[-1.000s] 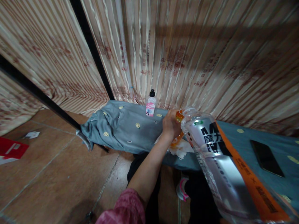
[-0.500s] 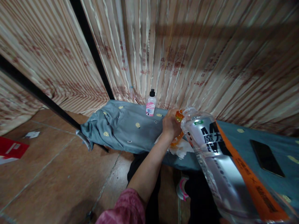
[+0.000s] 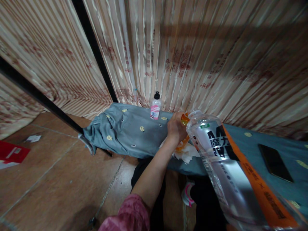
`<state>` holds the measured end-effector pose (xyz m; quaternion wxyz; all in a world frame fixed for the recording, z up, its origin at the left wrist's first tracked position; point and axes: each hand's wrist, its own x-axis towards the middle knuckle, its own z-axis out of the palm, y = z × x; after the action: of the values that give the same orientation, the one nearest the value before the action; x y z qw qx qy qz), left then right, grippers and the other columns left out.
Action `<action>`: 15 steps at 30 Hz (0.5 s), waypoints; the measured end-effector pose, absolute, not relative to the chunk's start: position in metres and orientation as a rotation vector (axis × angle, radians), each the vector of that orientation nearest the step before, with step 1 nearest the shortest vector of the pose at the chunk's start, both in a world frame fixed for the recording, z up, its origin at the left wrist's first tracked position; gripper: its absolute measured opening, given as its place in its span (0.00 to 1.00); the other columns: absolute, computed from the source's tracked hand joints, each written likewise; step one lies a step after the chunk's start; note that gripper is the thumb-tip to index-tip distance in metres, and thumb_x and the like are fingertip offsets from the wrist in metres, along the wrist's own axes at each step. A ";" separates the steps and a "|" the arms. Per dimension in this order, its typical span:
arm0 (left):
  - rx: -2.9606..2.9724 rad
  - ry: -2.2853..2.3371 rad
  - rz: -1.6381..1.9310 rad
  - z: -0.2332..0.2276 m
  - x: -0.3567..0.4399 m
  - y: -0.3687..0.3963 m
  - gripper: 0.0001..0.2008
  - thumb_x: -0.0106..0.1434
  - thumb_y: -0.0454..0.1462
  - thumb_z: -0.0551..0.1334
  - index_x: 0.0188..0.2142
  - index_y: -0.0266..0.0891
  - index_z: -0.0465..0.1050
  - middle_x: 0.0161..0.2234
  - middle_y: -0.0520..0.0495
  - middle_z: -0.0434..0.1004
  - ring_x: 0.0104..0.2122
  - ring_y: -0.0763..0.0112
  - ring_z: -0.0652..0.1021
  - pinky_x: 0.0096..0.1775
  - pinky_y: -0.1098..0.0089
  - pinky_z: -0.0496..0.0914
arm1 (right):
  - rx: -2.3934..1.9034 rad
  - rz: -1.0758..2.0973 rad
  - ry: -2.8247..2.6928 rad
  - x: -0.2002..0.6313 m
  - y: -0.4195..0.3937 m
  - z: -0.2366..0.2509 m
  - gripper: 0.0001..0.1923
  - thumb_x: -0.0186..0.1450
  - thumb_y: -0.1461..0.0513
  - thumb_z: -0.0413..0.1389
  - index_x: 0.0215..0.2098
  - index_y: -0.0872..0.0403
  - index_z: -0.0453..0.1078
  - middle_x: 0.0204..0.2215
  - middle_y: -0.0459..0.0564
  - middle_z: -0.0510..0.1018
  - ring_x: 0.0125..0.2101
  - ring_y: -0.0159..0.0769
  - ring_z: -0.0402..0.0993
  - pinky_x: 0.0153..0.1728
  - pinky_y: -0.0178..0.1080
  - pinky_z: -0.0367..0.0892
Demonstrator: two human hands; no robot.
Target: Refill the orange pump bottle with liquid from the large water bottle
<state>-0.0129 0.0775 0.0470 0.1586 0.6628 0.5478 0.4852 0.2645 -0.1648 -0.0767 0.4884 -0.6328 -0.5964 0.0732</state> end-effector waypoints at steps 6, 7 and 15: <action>1.908 1.565 1.410 0.046 -0.013 0.078 0.09 0.63 0.37 0.67 0.42 0.39 0.75 0.43 0.43 0.83 0.46 0.59 0.81 0.46 0.63 0.75 | -1.508 0.179 -1.549 0.285 -0.152 -0.083 0.38 0.56 0.38 0.64 0.63 0.34 0.69 0.48 0.51 0.81 0.53 0.59 0.76 0.50 0.63 0.75; 1.907 1.565 1.414 0.045 -0.013 0.079 0.09 0.63 0.37 0.67 0.42 0.39 0.75 0.43 0.43 0.83 0.46 0.59 0.81 0.46 0.63 0.75 | -1.502 0.169 -1.559 0.283 -0.153 -0.083 0.39 0.57 0.38 0.63 0.64 0.36 0.67 0.49 0.52 0.81 0.54 0.58 0.75 0.51 0.63 0.74; 1.901 1.548 1.403 0.047 -0.013 0.078 0.08 0.62 0.35 0.67 0.42 0.38 0.75 0.44 0.42 0.83 0.47 0.59 0.81 0.47 0.63 0.75 | -1.490 0.090 -1.573 0.264 -0.161 -0.076 0.38 0.67 0.40 0.55 0.68 0.47 0.60 0.57 0.56 0.75 0.53 0.48 0.75 0.52 0.59 0.73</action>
<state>-0.0130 0.0784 0.0473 0.1577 0.6646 0.5412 0.4904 0.2638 -0.1614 -0.0760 0.4676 -0.6072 -0.6413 0.0368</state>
